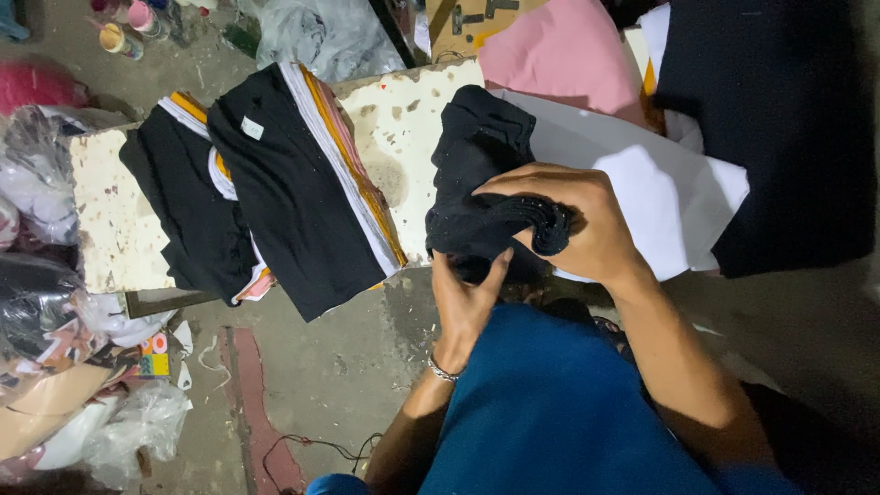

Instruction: Sorting and stacking various colored shirts on a production table while checking size labels.

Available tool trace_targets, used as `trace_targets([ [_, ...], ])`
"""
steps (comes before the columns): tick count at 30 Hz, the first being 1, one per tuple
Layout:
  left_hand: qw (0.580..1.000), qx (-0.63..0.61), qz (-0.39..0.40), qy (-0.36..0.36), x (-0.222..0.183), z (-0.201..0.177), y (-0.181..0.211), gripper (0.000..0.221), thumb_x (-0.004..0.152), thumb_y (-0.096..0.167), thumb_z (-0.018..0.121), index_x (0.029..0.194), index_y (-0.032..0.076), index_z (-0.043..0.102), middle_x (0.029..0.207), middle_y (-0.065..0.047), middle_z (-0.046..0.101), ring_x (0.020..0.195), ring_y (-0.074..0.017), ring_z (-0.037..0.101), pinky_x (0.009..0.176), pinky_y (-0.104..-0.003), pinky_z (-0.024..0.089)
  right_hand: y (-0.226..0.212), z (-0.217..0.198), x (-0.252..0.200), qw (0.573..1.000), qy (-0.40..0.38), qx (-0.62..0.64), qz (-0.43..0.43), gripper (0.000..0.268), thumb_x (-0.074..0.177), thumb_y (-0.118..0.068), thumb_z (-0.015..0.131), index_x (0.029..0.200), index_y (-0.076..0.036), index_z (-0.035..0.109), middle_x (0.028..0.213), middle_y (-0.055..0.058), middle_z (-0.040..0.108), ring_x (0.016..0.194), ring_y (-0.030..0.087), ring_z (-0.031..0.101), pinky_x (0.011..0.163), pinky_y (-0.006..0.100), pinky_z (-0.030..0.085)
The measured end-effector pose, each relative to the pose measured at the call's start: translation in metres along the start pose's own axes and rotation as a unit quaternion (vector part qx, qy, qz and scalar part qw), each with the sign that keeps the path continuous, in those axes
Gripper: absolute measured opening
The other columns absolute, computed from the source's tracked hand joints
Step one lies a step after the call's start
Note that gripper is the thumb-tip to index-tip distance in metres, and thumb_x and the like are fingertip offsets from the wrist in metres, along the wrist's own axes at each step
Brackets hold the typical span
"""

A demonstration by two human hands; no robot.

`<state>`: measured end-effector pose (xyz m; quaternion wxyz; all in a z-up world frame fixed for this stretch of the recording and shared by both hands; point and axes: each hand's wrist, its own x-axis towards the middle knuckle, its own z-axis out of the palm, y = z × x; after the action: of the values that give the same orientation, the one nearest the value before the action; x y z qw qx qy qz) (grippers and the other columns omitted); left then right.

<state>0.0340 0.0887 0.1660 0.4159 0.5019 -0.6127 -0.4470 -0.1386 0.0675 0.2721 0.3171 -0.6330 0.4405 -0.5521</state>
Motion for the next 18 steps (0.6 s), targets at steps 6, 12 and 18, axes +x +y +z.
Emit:
trace_targets([
  [6,0.997,0.055,-0.013,-0.042,-0.021,0.012,-0.036,0.084,0.084,0.020,0.086,0.152,0.001,0.040,0.134,-0.028,0.058,0.124,-0.0478,0.059,0.098,-0.061,0.052,-0.005,0.002,-0.001,1.000,0.023,-0.001,-0.019,0.021,0.089,0.007,0.075,0.110,0.003,0.075,0.105,0.020,0.076,0.098,0.036,0.075,0.088,0.045,0.059],
  [12,0.986,0.154,0.009,-0.062,-0.017,0.010,-0.071,0.037,0.083,0.025,0.087,0.096,0.007,0.057,0.074,-0.011,0.059,0.068,-0.0276,0.059,0.067,-0.040,0.044,-0.017,-0.010,-0.002,0.998,0.036,0.000,-0.054,0.017,0.090,0.002,0.072,0.106,0.009,0.075,0.104,0.026,0.075,0.092,0.036,0.074,0.084,0.041,0.059],
  [18,0.970,0.022,-0.106,-0.219,-0.001,-0.030,-0.024,0.033,0.088,0.026,0.083,0.072,0.017,0.055,0.071,0.007,0.055,0.064,-0.0062,0.049,0.058,-0.027,0.038,-0.055,-0.038,-0.002,0.995,0.036,-0.070,-0.062,0.021,0.094,-0.006,0.065,0.108,0.010,0.069,0.108,0.026,0.074,0.093,0.032,0.077,0.086,0.038,0.060],
])
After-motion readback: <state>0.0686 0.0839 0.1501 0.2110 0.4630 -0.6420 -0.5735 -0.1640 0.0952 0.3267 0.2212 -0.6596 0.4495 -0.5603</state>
